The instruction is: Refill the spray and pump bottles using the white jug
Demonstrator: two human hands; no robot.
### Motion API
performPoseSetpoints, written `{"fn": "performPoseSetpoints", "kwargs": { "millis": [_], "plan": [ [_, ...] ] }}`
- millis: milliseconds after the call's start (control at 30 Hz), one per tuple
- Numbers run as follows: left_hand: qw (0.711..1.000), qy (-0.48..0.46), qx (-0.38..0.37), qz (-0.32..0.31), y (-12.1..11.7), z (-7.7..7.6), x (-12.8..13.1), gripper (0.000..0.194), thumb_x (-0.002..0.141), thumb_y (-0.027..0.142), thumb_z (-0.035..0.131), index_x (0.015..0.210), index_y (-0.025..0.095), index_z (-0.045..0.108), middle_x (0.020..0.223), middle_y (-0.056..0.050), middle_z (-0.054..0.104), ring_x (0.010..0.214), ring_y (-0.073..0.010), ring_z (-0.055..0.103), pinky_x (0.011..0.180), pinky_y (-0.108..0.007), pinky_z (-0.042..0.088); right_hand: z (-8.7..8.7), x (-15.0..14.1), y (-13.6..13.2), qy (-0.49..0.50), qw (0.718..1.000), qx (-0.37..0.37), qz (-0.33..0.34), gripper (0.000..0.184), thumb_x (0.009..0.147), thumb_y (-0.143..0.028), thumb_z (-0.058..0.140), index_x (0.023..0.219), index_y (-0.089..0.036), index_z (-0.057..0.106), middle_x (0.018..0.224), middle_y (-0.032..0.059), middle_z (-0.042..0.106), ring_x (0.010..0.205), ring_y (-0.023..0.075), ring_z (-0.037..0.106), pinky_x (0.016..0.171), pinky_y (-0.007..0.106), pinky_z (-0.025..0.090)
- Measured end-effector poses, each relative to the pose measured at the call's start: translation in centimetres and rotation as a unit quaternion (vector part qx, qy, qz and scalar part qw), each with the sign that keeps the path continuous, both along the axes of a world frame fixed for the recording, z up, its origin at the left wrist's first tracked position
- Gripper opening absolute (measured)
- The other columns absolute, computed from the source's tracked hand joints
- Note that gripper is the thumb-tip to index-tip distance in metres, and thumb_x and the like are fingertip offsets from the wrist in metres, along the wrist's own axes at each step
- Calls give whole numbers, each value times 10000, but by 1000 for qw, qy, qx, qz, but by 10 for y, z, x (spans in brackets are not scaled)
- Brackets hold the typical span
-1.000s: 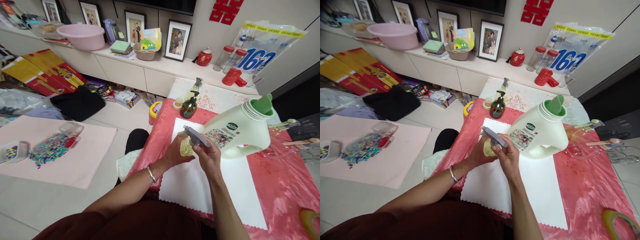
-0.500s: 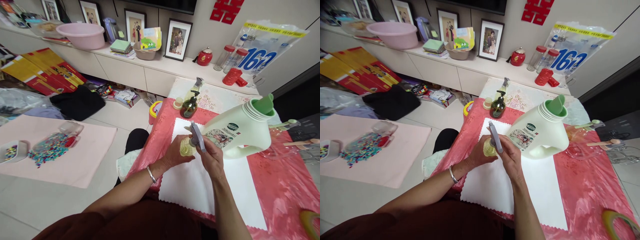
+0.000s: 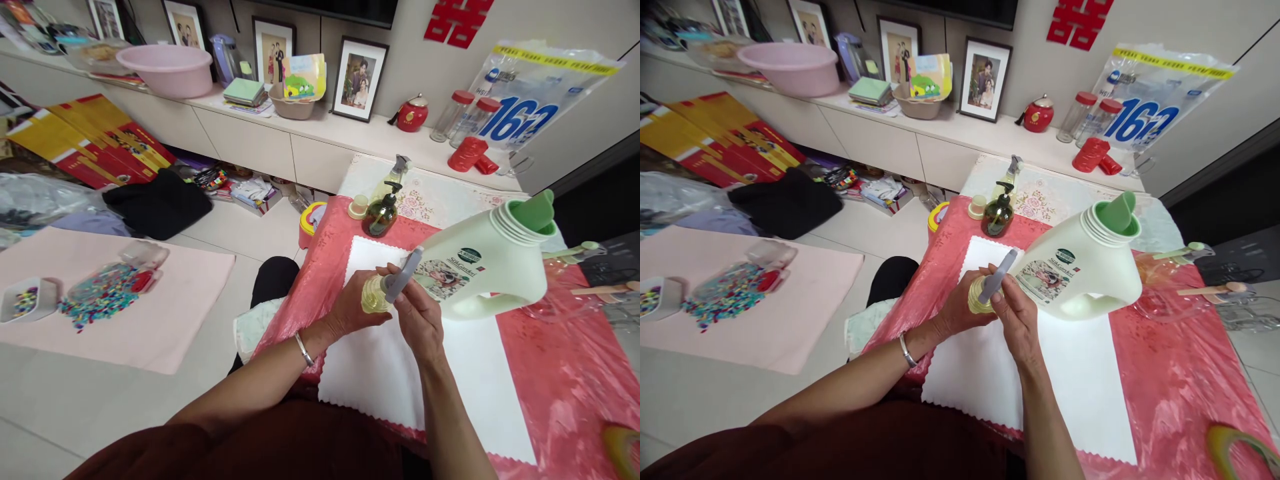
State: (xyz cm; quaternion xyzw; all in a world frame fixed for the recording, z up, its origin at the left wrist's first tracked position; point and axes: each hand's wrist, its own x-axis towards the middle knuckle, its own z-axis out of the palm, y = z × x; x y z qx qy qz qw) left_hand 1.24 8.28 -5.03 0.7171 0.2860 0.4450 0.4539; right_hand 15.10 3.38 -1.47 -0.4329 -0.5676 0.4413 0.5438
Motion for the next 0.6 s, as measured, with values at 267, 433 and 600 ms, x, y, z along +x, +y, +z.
{"fn": "performPoseSetpoints", "kwargs": {
  "millis": [267,433,600],
  "plan": [
    [998,43,30,30,-1,-1,1,272,703,249,774,835,213,538,752,29,591,699,-163,591,700,-323,507,-17,-21,-1,38,991,21,-127,393,873,-355,791,1244,-285,683,1273,51,621,1148,244,621,1045,461,507],
    [998,48,33,21,0,3,-2,284,718,298,794,890,211,586,824,1,657,759,-191,635,752,-342,534,-8,-32,-8,-15,987,10,-158,433,921,-428,726,1298,-223,669,1324,83,588,1229,258,569,1142,470,418],
    [1000,21,9,11,-1,8,-3,312,728,339,801,924,222,588,870,-15,690,796,-210,664,752,-353,560,-7,-33,-13,-30,986,2,-162,385,990,-470,614,1255,-195,663,1232,85,635,1201,250,587,1084,443,467]
  ]
}}
